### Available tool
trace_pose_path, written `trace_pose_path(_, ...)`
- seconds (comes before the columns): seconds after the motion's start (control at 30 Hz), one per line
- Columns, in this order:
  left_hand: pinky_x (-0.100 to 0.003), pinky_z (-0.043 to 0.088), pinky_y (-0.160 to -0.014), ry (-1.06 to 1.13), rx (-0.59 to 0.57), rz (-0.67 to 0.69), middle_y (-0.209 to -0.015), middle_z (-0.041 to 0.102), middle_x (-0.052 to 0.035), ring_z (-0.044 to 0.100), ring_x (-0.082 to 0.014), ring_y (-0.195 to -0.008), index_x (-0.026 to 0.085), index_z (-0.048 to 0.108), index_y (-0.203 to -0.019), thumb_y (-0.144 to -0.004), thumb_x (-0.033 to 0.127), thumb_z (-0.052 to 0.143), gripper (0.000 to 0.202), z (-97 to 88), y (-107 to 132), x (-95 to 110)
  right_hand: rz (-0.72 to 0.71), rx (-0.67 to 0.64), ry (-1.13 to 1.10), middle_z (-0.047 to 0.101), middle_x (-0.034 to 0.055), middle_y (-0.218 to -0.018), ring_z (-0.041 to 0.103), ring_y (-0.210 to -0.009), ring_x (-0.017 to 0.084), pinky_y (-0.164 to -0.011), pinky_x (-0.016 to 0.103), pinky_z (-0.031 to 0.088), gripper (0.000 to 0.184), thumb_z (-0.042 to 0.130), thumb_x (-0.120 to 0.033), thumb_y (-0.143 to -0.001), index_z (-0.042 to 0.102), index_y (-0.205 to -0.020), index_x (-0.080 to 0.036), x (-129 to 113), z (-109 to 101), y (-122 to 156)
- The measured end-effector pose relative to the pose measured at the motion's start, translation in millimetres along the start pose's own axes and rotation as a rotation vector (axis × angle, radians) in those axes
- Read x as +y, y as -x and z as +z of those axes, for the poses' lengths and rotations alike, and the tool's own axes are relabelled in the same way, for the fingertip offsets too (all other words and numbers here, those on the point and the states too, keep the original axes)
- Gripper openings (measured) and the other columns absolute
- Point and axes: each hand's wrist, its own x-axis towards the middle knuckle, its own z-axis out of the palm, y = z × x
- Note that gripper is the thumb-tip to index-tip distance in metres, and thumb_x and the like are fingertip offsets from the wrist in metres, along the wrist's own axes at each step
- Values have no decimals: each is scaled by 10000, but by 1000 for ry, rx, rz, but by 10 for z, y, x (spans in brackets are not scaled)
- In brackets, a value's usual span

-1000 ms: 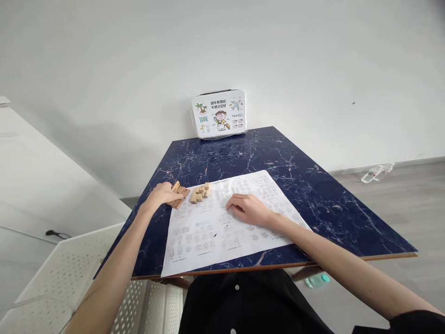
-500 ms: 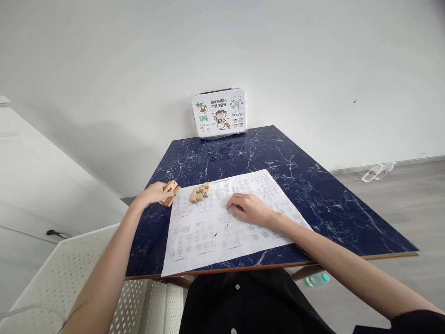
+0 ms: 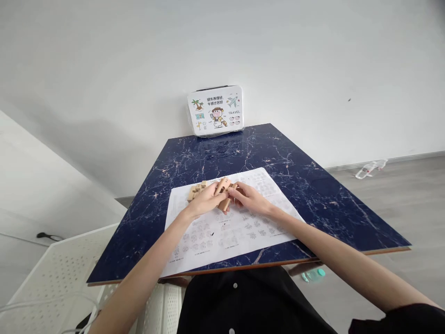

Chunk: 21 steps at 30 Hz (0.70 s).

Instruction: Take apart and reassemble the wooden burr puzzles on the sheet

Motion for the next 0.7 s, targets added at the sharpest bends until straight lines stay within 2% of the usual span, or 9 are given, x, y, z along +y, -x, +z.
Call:
trace_pose_path(0.17,-406,689,-783,77,-34,23,-1137,768,-145,793,-250,-870,192,629,-1293,-998,526,648,447,103,-126,-104,59,183,-9,575,-36,-623,506,-536,133,-558,283,399,391,558,-565,-993,504,-792,-234,60,-81,-47)
trace_pose_path(0.3,-453,678,-889,121,-18,21,-1184,768,-161,798,-282,-941,176,670,-1252,-987,568,651,473,103,-126,-187,80,308,-149,504,-49,-577,437,-504,125,-537,285,357,401,613,-544,-951,464,-731,-244,67,-116,-87)
trace_pose_path(0.37,-446,665,-909,54,45,72,-1233,755,-164,796,-284,-974,179,671,-1251,-997,565,631,463,109,-132,-224,84,351,-216,483,-51,-572,406,-492,120,-518,284,333,399,634,-541,-933,462,-727,-246,60,-123,-98)
trace_pose_path(0.5,-423,614,-964,-255,207,205,-1235,759,-137,782,-265,-1007,187,668,-1258,-1036,525,554,421,132,-158,-291,105,413,-289,451,-47,-575,372,-491,119,-493,285,296,397,656,-560,-907,488,-736,-243,49,-137,-106)
trace_pose_path(0.6,-412,563,-1027,-388,210,272,-1206,772,-116,744,-264,-1088,188,696,-1231,-1061,485,491,399,153,-168,-321,116,433,-327,428,-45,-578,359,-495,121,-486,287,284,409,668,-577,-897,500,-735,-241,54,-148,-112)
trace_pose_path(0.7,-391,534,-1051,-428,249,301,-1299,731,-116,700,-262,-1164,193,673,-1302,-1069,472,475,414,170,-167,-319,122,435,-356,428,-46,-576,352,-492,115,-483,283,280,413,687,-573,-891,508,-735,-236,53,-150,-117)
